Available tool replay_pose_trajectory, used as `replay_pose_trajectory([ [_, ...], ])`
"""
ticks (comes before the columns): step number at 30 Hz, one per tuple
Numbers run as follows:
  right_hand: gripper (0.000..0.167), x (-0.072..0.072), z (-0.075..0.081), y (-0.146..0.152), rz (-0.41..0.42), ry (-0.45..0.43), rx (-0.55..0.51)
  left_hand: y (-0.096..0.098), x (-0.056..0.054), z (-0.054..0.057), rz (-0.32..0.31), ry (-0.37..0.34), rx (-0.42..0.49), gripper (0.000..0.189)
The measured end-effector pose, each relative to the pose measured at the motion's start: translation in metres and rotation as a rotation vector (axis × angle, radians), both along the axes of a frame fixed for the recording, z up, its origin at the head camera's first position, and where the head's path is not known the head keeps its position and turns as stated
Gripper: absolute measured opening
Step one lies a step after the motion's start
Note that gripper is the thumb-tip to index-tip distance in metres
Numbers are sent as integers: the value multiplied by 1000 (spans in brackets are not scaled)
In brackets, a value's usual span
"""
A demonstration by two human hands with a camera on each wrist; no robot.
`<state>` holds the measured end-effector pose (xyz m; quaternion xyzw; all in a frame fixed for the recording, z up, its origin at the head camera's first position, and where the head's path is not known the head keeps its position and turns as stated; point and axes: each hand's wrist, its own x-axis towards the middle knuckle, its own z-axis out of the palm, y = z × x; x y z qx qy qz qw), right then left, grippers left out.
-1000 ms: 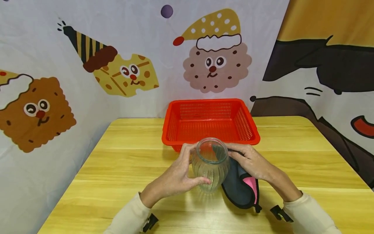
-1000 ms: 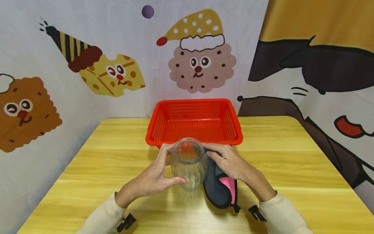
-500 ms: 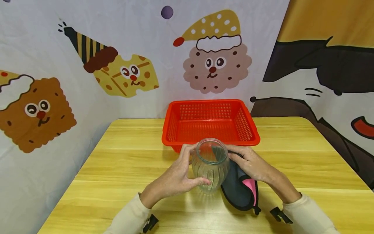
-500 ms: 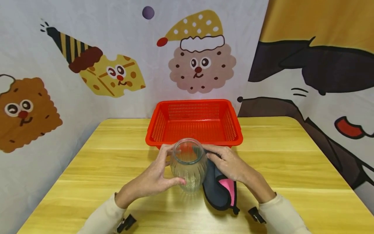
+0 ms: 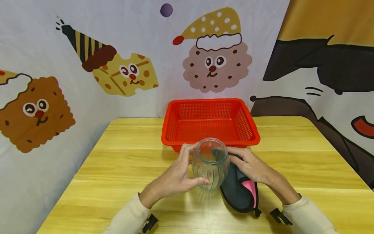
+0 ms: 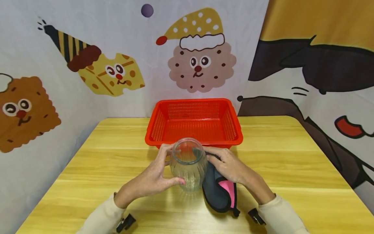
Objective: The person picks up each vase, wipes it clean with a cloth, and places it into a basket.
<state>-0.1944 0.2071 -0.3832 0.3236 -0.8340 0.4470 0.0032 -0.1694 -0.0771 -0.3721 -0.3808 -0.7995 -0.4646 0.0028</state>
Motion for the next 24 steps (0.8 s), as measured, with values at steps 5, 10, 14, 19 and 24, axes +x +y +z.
replay_pose_trajectory([
  [5,39,2,-1,2,-3,2,1,2,-2,0,0,8,-5,100],
  [10,39,3,-3,3,3,-5,-5,2,-2,-1,4,13,-12,100],
  [14,38,1,-4,3,11,-2,-6,2,-1,-2,1,7,4,99],
  [19,38,1,-5,0,15,-8,-4,1,-1,-3,4,-14,16,100],
  [24,39,1,-6,-1,11,-23,15,0,0,-3,14,-14,9,100],
])
